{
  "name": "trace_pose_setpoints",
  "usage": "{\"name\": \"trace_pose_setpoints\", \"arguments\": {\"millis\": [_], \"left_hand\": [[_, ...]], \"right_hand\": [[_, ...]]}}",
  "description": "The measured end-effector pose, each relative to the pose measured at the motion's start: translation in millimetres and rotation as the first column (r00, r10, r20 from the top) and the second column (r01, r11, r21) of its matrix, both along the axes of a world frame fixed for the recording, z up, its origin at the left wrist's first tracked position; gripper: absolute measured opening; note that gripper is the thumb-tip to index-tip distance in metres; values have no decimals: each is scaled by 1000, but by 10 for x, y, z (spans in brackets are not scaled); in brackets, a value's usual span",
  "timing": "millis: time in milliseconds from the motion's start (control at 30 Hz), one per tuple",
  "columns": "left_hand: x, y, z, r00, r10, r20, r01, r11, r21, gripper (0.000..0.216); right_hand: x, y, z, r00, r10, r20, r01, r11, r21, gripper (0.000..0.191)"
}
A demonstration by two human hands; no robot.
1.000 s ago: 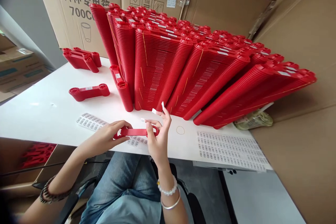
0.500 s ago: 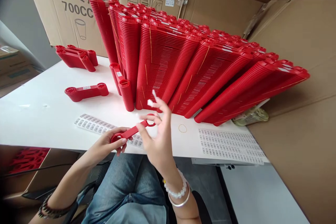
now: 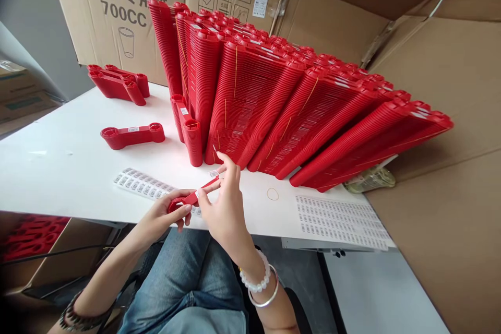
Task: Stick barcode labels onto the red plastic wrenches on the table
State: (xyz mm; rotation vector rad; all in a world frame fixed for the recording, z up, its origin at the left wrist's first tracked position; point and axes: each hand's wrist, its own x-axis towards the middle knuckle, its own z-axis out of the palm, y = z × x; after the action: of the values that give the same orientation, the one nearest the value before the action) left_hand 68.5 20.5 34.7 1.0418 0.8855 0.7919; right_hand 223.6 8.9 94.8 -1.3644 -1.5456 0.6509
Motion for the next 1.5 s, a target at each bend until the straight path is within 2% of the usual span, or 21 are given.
{"name": "trace_pose_setpoints", "arguments": {"millis": [300, 433, 533, 600, 700, 767, 933, 1100, 1233, 1433, 1500], "left_hand": [[-8, -28, 35, 1000, -1, 7, 1, 1000, 1, 59], [-18, -51, 54, 1000, 2, 14, -2, 1000, 12, 56], [-22, -81, 36, 1000, 1, 10, -2, 1000, 31, 55], [-20, -100, 10, 1000, 0, 7, 0, 999, 35, 55], [-16, -120, -31, 1000, 7, 9, -8, 1000, 21, 55], [-23, -128, -51, 1000, 17, -2, -17, 1000, 22, 55], [-81, -136, -57, 996, 47, -73, -43, 998, 47, 55], [-116, -149, -35, 968, 16, -249, 23, 988, 154, 45], [-100, -188, -35, 926, 3, -378, 106, 958, 268, 36], [-120, -228, -12, 905, -36, -424, 166, 948, 273, 29], [-135, -231, -15, 912, -68, -405, 189, 945, 268, 23]], "right_hand": [[-24, -1, -40, 991, -32, 128, 23, 997, 74, 60], [-76, -15, -79, 969, -58, 240, 17, 985, 171, 61], [-121, -12, -141, 922, -116, 369, -10, 946, 323, 64], [-117, 8, -177, 878, -202, 435, -3, 904, 427, 65], [-31, 69, -188, 841, -354, 410, 103, 847, 521, 63], [66, 119, -172, 849, -395, 351, 174, 836, 520, 60], [267, 200, -132, 905, -319, 281, 198, 902, 384, 51], [254, 157, -30, 909, -319, 270, 201, 900, 387, 51], [172, 99, 108, 919, -248, 306, 115, 912, 394, 52], [62, 84, 271, 933, -158, 323, 30, 929, 369, 56], [9, 89, 324, 940, -87, 330, -45, 926, 374, 57]]}}
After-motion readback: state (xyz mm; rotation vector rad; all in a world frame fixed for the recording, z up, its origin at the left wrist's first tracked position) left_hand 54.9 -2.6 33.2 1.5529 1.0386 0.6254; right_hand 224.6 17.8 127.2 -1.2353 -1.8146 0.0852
